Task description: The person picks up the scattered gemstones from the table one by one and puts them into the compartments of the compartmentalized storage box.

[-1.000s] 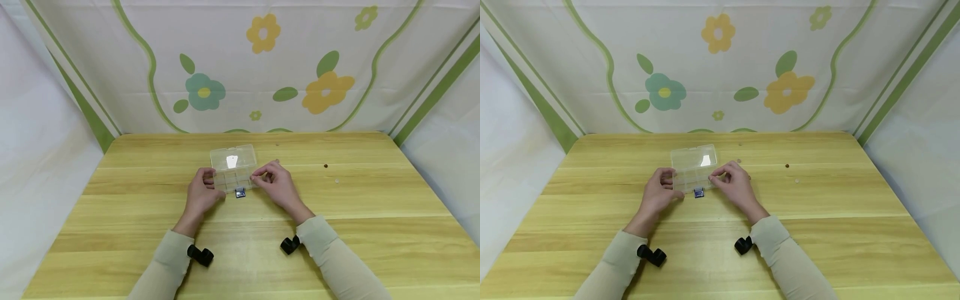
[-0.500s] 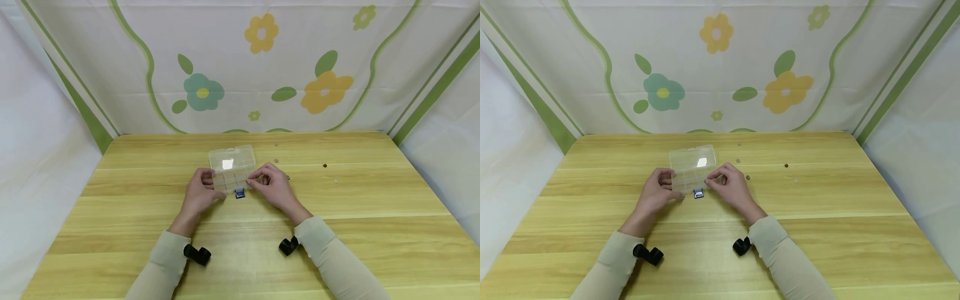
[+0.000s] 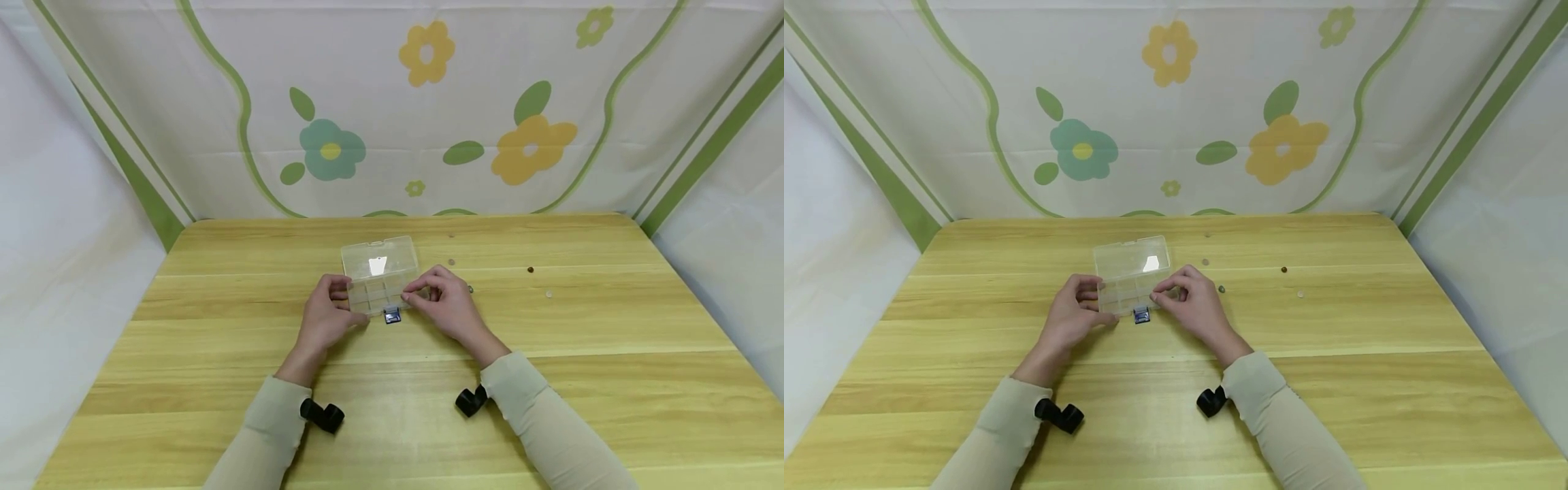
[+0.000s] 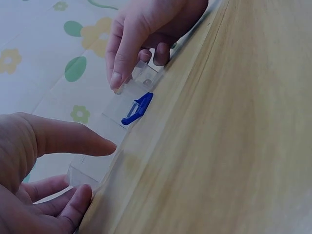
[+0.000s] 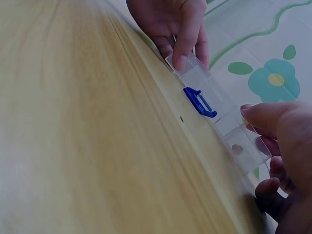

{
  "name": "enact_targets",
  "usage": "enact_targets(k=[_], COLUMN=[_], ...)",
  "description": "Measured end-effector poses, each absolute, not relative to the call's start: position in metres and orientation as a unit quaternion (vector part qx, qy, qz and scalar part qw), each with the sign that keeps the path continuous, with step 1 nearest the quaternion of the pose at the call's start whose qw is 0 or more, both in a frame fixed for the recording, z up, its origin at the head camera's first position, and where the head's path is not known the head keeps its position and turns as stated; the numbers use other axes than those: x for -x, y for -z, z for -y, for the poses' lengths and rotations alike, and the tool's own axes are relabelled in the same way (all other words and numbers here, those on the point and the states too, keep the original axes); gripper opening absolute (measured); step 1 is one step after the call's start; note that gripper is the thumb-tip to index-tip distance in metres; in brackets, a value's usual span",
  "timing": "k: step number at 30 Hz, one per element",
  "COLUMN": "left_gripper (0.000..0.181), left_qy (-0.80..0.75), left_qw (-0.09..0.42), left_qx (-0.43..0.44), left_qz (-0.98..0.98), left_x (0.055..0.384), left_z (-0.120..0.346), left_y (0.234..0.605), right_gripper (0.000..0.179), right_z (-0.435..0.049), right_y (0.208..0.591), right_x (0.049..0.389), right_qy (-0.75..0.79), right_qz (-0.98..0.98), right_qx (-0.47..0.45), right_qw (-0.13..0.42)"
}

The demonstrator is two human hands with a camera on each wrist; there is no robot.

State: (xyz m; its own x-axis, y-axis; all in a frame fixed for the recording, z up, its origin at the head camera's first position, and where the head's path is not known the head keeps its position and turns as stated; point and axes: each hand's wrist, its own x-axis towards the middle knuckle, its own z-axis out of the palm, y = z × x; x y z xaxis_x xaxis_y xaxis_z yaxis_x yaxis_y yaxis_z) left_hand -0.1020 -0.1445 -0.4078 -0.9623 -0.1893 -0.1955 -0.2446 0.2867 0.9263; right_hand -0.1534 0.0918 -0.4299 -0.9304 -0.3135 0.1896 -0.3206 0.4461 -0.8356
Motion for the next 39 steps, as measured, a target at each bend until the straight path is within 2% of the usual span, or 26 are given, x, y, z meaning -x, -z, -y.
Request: enact_targets(k=[39], left_gripper=[0.077], left_qy=[-0.591], left_qw=[0.020], left_qx=[0.135], left_qz=[-0.795], left_x=[0.1017], left_z=[0.1458], left_y=[0.4130], right_gripper=[0.008], right_z=[-0.0915], right_y=[0.4283], right_x=[0.1532], right_qy=[-0.511], right_qz=[0.845], right_qx=[-0.158], right_qw=[-0.014])
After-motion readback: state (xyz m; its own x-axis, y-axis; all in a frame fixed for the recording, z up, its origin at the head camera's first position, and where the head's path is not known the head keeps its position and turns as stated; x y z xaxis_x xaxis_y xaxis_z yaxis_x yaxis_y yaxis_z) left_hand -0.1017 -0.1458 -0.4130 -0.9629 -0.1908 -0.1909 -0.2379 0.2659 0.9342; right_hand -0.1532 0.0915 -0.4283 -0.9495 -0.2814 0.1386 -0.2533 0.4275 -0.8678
